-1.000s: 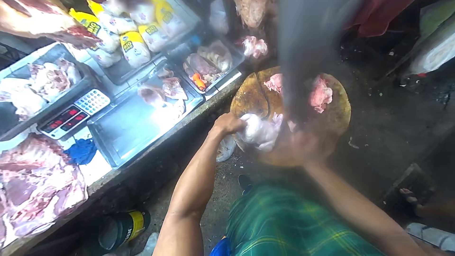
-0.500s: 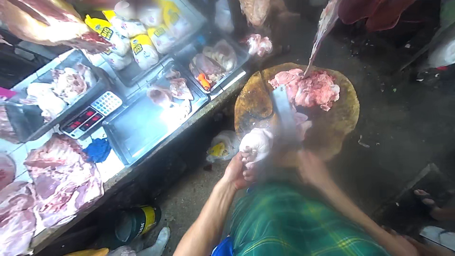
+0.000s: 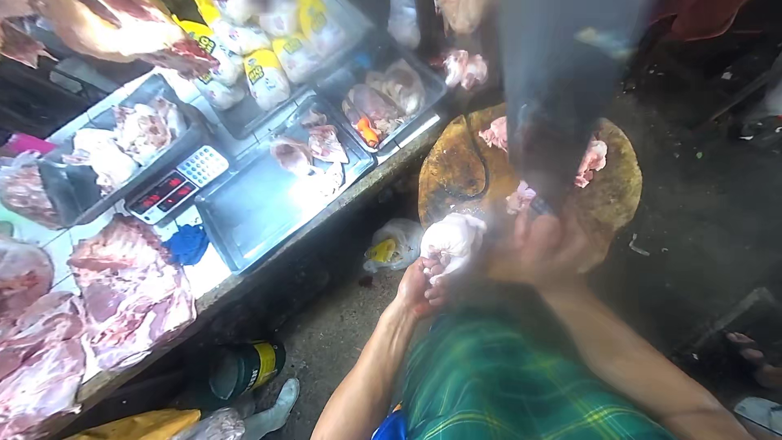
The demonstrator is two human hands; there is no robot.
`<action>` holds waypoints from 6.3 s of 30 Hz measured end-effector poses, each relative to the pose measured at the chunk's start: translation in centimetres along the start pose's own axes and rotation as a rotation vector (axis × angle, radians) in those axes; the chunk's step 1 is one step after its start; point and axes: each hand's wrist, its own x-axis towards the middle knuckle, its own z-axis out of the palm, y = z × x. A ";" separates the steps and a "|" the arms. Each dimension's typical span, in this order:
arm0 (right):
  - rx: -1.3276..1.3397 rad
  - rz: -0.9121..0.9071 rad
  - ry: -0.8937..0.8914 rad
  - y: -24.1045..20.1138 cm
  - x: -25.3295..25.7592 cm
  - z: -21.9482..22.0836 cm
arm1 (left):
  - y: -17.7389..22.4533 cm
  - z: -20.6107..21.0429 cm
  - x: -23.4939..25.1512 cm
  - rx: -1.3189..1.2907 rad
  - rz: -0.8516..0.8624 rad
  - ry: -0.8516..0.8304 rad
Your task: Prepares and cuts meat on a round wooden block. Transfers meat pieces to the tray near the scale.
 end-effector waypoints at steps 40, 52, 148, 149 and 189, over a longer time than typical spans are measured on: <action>-0.702 0.394 -0.946 12.8 0.1 -17.0 | -0.9 4.5 9.2 0.447 0.355 0.110; -0.757 -0.311 -1.118 12.2 6.3 -15.7 | -2.1 -2.2 7.7 0.360 0.322 0.022; -0.724 0.942 -0.346 0.9 -8.2 9.2 | 13.8 -8.3 12.2 1.093 0.192 0.230; -0.719 0.916 -0.342 1.4 -9.1 9.7 | 13.6 -8.4 12.1 1.060 0.194 0.228; -0.153 1.178 -0.231 4.3 -13.1 -2.4 | -1.6 -5.0 12.8 2.472 0.961 0.156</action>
